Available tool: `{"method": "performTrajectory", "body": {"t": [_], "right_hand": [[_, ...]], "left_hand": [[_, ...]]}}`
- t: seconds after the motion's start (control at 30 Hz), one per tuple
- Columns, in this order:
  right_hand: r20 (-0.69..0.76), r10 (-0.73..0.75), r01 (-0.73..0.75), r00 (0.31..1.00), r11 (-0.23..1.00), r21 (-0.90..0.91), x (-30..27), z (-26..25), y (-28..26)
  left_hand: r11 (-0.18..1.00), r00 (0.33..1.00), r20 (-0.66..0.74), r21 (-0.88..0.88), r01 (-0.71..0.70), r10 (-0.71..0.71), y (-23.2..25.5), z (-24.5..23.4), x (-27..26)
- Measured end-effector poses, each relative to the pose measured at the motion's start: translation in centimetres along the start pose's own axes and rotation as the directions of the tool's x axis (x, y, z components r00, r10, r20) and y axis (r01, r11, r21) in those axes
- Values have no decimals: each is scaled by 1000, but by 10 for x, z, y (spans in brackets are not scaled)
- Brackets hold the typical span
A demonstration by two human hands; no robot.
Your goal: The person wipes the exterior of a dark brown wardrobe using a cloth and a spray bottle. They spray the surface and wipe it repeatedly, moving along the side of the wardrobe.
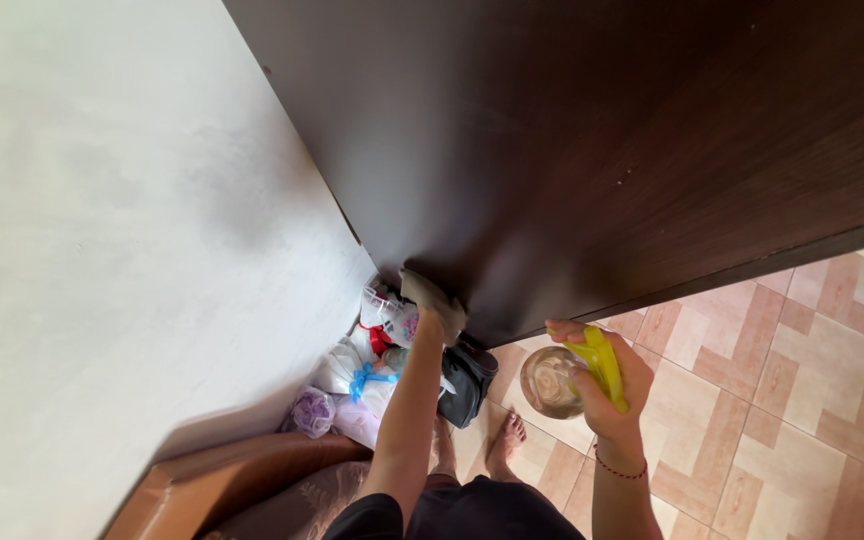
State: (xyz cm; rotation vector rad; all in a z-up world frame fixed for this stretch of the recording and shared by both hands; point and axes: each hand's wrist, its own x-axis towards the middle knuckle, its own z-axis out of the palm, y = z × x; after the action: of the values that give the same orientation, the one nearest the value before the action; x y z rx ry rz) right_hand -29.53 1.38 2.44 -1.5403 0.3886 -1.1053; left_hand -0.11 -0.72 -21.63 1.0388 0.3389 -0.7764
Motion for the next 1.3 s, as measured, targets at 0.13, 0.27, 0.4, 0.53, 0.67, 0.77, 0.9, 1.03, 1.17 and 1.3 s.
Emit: {"method": "performTrajectory", "body": {"t": [0.13,0.27,0.4,0.53,0.67,0.77,0.9,1.03,1.17,1.3], "right_hand": [[-1,12,-12,1000,1000,-28,-4,6,-1],[8,-5,5,1000,1000,5,-5,13,-1],[11,-9,9,1000,998,62,-9,21,-5],[9,-46,46,999,999,22,-13,26,-9],[-86,-14,12,996,1000,-22,-23,30,-11],[-162,-25,24,986,1000,-5,-28,29,-13],[-163,-83,90,983,995,40,-36,25,-19],[-166,-106,110,980,994,19,-40,21,-21],[-169,-90,94,982,995,16,-45,19,-21],[-170,-66,69,983,998,10,-54,18,-21]], "left_hand": [[980,980,-33,39,-194,196,37,29,-21],[867,873,-7,123,-483,487,91,78,-70],[516,545,138,197,-834,827,149,122,-140],[68,160,420,224,-972,893,166,152,-214],[-388,-137,672,238,-890,727,138,157,-257],[-457,-243,744,93,-885,622,97,149,-246],[-437,-89,843,182,-881,530,34,111,-168],[-408,30,827,308,-859,562,-29,54,-96],[-216,200,788,387,-896,582,-56,7,-86],[181,441,675,422,-889,592,-58,-11,-119]]}}
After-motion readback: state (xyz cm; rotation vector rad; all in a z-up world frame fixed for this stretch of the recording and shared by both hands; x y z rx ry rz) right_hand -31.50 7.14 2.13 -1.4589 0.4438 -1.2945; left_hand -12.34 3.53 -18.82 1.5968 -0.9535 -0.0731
